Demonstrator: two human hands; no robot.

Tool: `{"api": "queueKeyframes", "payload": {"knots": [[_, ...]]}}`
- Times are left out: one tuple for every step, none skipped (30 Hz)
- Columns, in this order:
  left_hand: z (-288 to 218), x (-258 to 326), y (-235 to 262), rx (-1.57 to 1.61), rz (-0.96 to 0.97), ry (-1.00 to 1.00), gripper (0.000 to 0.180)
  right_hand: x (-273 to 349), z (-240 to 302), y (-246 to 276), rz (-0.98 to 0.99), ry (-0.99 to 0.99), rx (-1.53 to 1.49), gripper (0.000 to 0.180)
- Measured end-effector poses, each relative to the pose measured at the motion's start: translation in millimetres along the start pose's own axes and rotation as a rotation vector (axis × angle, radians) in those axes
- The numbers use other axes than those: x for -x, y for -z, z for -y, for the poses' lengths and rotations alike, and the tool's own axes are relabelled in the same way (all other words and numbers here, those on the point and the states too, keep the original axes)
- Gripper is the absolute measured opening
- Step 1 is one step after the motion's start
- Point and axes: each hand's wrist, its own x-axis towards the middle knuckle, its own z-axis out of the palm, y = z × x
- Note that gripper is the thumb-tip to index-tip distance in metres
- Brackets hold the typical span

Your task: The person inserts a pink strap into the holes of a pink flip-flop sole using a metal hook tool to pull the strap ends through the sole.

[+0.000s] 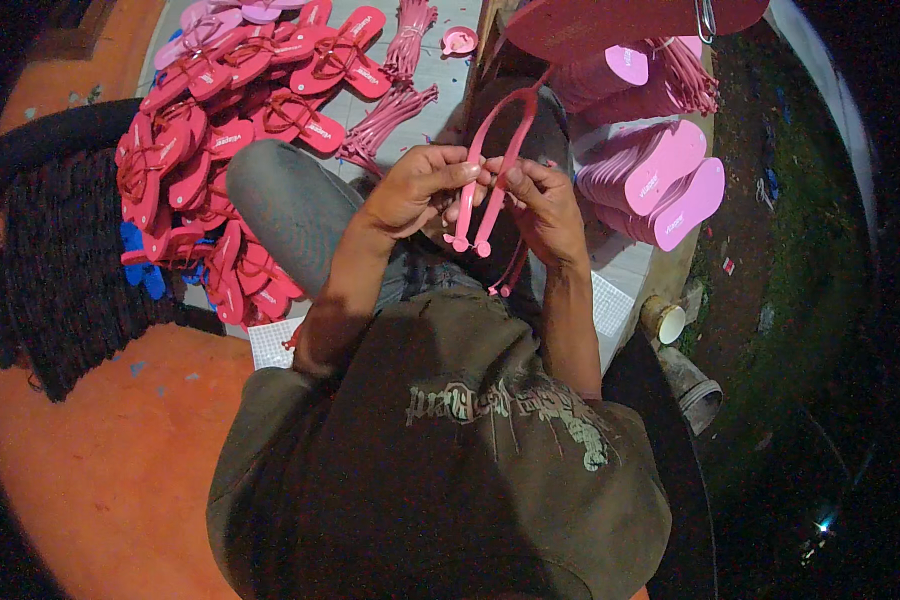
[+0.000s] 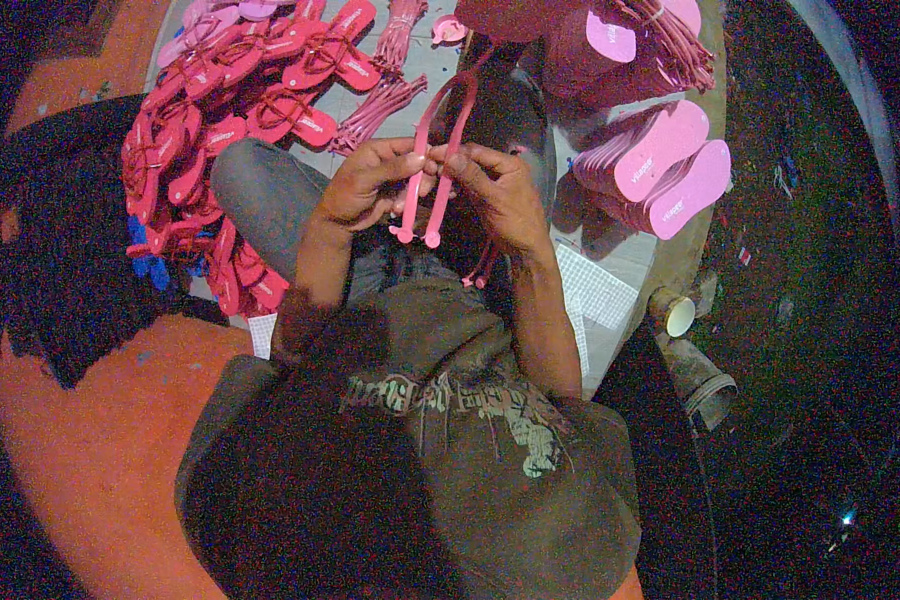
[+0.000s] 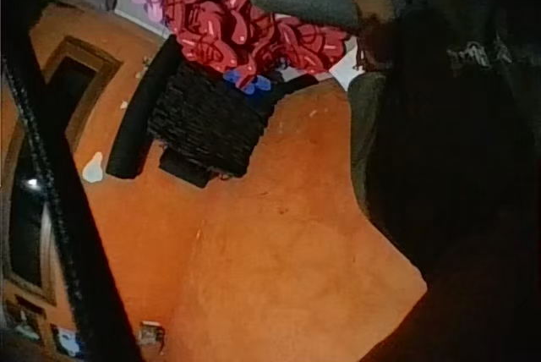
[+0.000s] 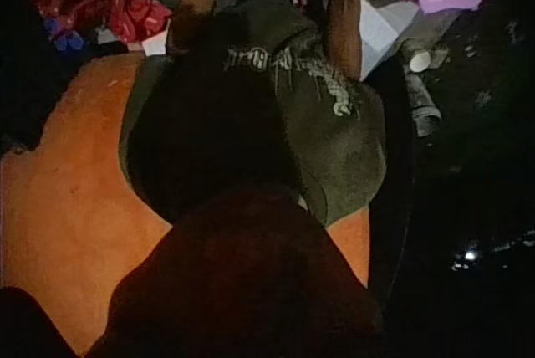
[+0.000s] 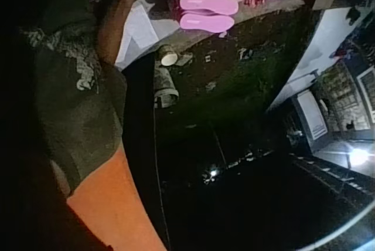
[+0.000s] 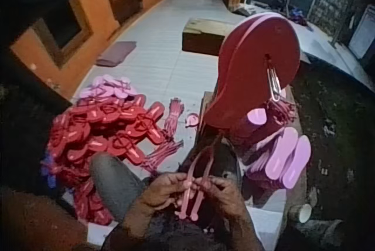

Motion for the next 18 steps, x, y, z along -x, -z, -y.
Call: {"api": "queueKeyframes", "payload": {"knots": [[-1,0,-1,-0.01,-0.006,0.002,0.035,0,0,0,-0.005,-0.002,-0.022,0.031],[-3,0,-3,-0.019,-0.012,0.005,0.034,0,0,-1,-0.01,-0.003,-0.044,0.031],[-4,-1,-4,-0.019,-0.019,0.006,0.034,-1,1,-1,-0.01,0.0,-0.062,0.03],[-6,-1,-6,-0.019,-0.025,0.007,0.034,-1,2,-1,-0.01,0.004,-0.081,0.03],[-8,-2,-7,-0.018,-0.032,0.009,0.034,-2,3,-1,-0.01,0.008,-0.101,0.03],[-8,-2,-8,0.002,-0.035,0.014,0.031,-1,3,-1,-0.026,-0.001,-0.108,0.029],[-8,-1,-9,0.023,-0.038,0.019,0.029,0,2,-2,-0.041,-0.01,-0.115,0.029],[-7,-1,-9,0.043,-0.04,0.025,0.027,1,1,-2,-0.057,-0.019,-0.122,0.029],[-6,-1,-9,0.055,-0.032,0.029,0.026,1,2,-3,-0.06,-0.004,-0.12,0.028],[-5,-1,-9,0.067,-0.024,0.033,0.026,2,2,-3,-0.063,0.012,-0.119,0.028],[-4,-1,-9,0.079,-0.016,0.037,0.026,2,2,-3,-0.066,0.028,-0.117,0.028],[-4,-1,-10,0.08,-0.024,0.034,0.026,3,2,-4,-0.076,0.023,-0.101,0.028],[-4,0,-11,0.081,-0.032,0.031,0.026,4,3,-4,-0.087,0.018,-0.084,0.027],[-3,0,-12,0.082,-0.04,0.029,0.025,5,4,-4,-0.097,0.012,-0.068,0.027],[-4,0,-13,0.07,-0.034,0.03,0.028,6,6,-5,-0.104,0.024,-0.076,0.027],[-4,0,-14,0.058,-0.028,0.032,0.031,7,8,-7,-0.111,0.036,-0.084,0.026],[-3,0,-14,0.046,-0.022,0.033,0.034,8,8,-8,-0.118,0.048,-0.091,0.026],[-3,0,-13,0.058,-0.006,0.036,0.034,8,8,-8,-0.121,0.056,-0.089,0.026]]}}
